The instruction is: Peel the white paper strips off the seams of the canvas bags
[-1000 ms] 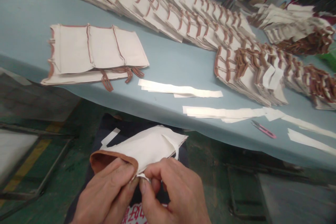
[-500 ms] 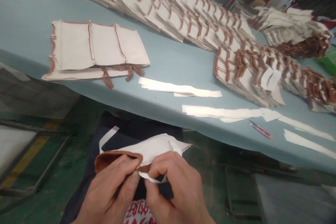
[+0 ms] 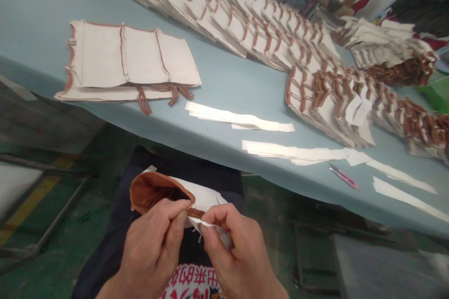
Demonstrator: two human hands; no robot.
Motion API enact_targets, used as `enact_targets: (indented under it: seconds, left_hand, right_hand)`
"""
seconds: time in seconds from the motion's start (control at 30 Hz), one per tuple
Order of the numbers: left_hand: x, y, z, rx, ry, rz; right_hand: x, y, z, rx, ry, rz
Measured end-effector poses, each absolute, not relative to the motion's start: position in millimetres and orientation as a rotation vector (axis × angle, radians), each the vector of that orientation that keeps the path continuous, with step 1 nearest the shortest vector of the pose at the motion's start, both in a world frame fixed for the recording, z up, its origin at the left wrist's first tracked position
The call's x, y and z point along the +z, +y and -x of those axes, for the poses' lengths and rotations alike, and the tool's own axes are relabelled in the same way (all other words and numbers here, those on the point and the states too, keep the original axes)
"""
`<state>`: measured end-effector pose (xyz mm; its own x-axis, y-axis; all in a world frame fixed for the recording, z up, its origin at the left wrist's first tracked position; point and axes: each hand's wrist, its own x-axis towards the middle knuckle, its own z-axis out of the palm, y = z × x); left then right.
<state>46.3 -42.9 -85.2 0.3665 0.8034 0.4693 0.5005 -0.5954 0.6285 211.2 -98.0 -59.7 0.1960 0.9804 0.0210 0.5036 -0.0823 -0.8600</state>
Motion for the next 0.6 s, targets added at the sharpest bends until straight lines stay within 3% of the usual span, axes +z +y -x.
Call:
enact_targets:
  seconds: [0.13, 0.3, 0.43, 0.6]
  left_hand:
    - [-90, -44, -42, 1.124, 1.141, -2.337]
    - [-93, -45, -41, 1.134, 1.162, -2.354]
    - [-98, -46, -39, 1.099, 1.025, -2.345]
    - [-105, -48, -36, 1.114, 0.883, -2.359]
  right_hand:
    - [-57, -96, -216, 0.278, -1.767, 1.523]
    - [-57, -97, -217, 0.267, -1.818, 1.495]
    - [-68, -112, -209, 0.446, -1.568, 1.552]
    - [-54, -121, -216, 1.179, -1.122, 1.729]
